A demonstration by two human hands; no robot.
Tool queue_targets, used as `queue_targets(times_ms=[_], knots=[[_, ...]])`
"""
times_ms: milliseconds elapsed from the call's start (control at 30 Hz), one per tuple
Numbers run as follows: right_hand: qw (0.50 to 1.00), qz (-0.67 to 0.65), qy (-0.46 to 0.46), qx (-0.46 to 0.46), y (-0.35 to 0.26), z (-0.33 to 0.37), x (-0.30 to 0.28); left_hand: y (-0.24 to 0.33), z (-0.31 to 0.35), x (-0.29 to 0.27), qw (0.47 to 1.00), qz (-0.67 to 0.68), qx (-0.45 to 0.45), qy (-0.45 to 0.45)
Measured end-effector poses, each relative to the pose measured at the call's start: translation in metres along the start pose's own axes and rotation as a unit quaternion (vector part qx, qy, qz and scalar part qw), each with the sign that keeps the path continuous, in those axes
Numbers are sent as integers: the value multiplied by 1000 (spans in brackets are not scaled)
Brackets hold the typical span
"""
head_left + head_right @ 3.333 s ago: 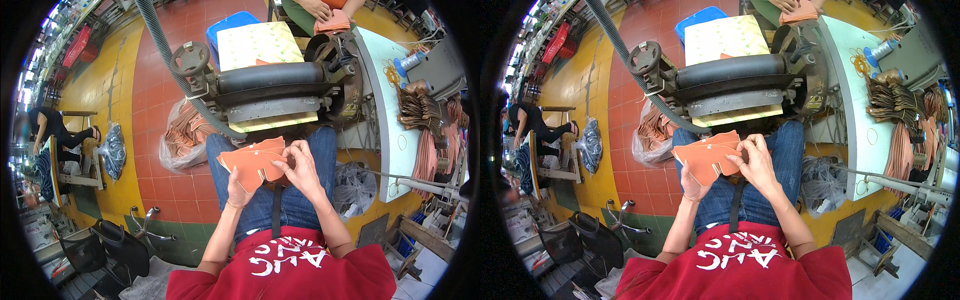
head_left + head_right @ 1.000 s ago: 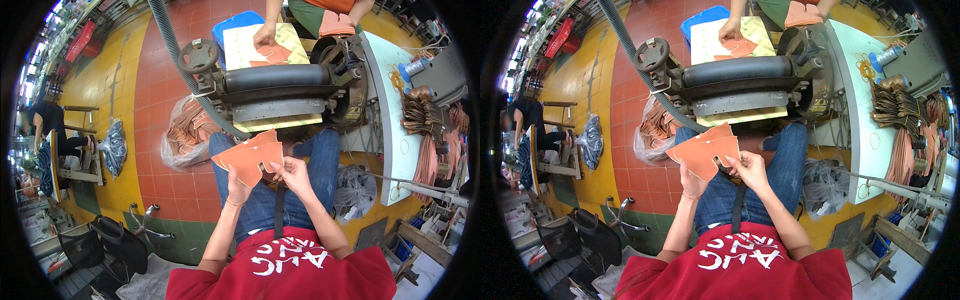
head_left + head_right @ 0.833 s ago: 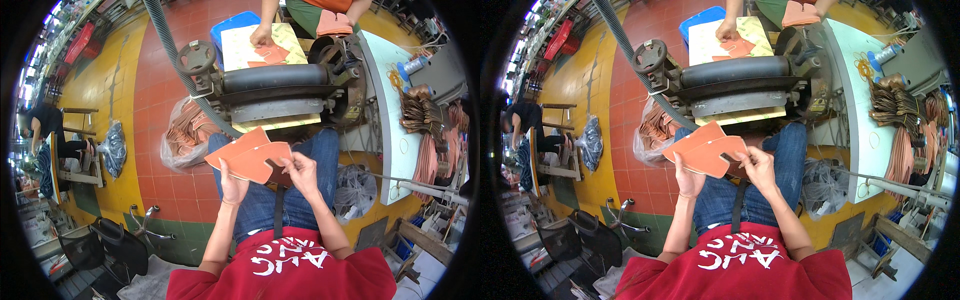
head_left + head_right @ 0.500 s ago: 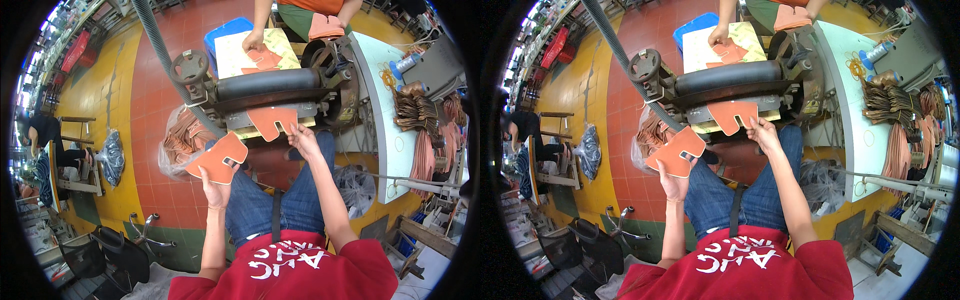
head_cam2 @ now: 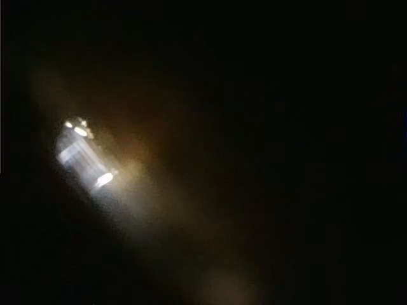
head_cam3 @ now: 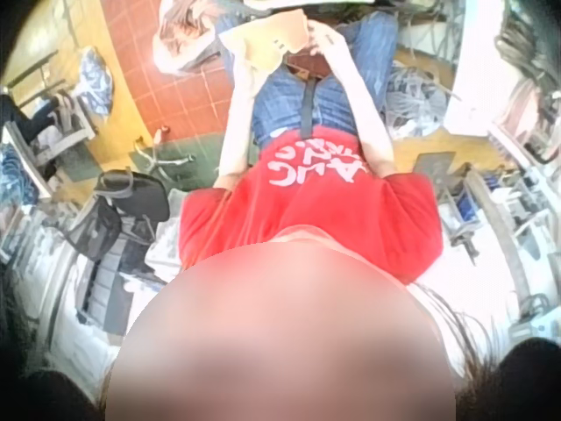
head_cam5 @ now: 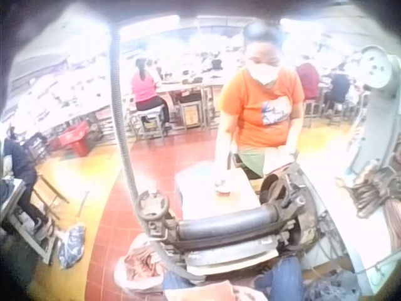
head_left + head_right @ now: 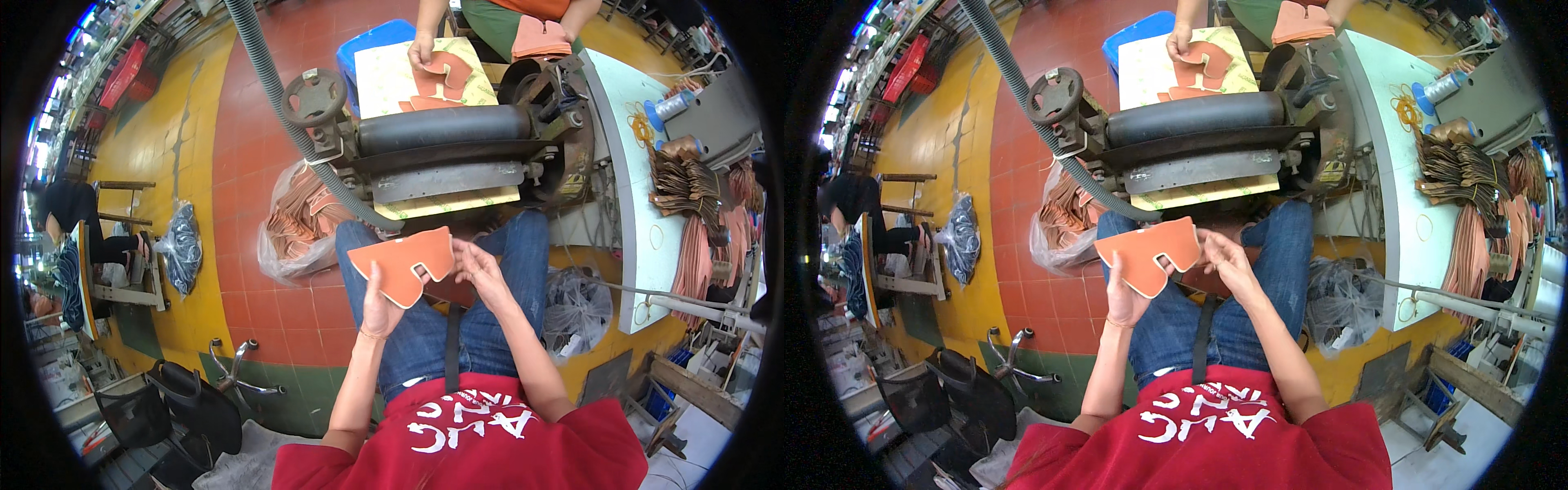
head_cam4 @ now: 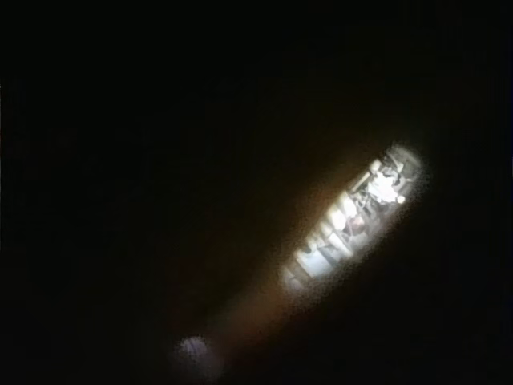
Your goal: The person sits at a bench and uses a belt sander to smooth the edges of small brown leather strips and larger pinkish leather pieces. They handle the items one at a time, feeding them through the sander and stacking the finished pieces on the table.
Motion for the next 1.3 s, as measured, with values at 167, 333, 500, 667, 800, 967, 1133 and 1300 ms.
queue_targets(times_ms=[167, 333, 500, 667, 800, 967, 1133, 1300], knots=[[992, 126, -5, 11, -11, 8, -2, -7, 2, -12, 979, -206, 6, -15], [997, 20, 68, -17, -21, -22, -37, 1, -3, -26, 939, -337, 71, -17], [971, -138, 191, 23, -23, -55, -83, 13, -1, -43, 925, -373, 58, 34], [992, 87, 61, -65, -40, -9, -37, 6, 0, -54, 917, -395, 21, 45], [981, 175, -31, -76, -44, 53, 1, -6, -9, -30, 970, -225, 52, -74], [888, 345, -32, -303, -98, 97, 15, 12, 0, 23, 955, -226, 24, -191], [842, 410, 45, -348, -126, 117, 21, 63, 28, 110, 764, -480, 255, -347], [749, 478, 70, -453, -141, 146, 44, 83, 46, 147, 678, -538, 324, -381]])
Point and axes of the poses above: each hand's wrist, its own z-axis away from the middle knuckle, its own x-axis out of the palm, y = z × x, the point moved 7 cm from there along -z, towards the middle knuckle, and after that the axes turned 15 degrees about x, right-handed, at the moved point
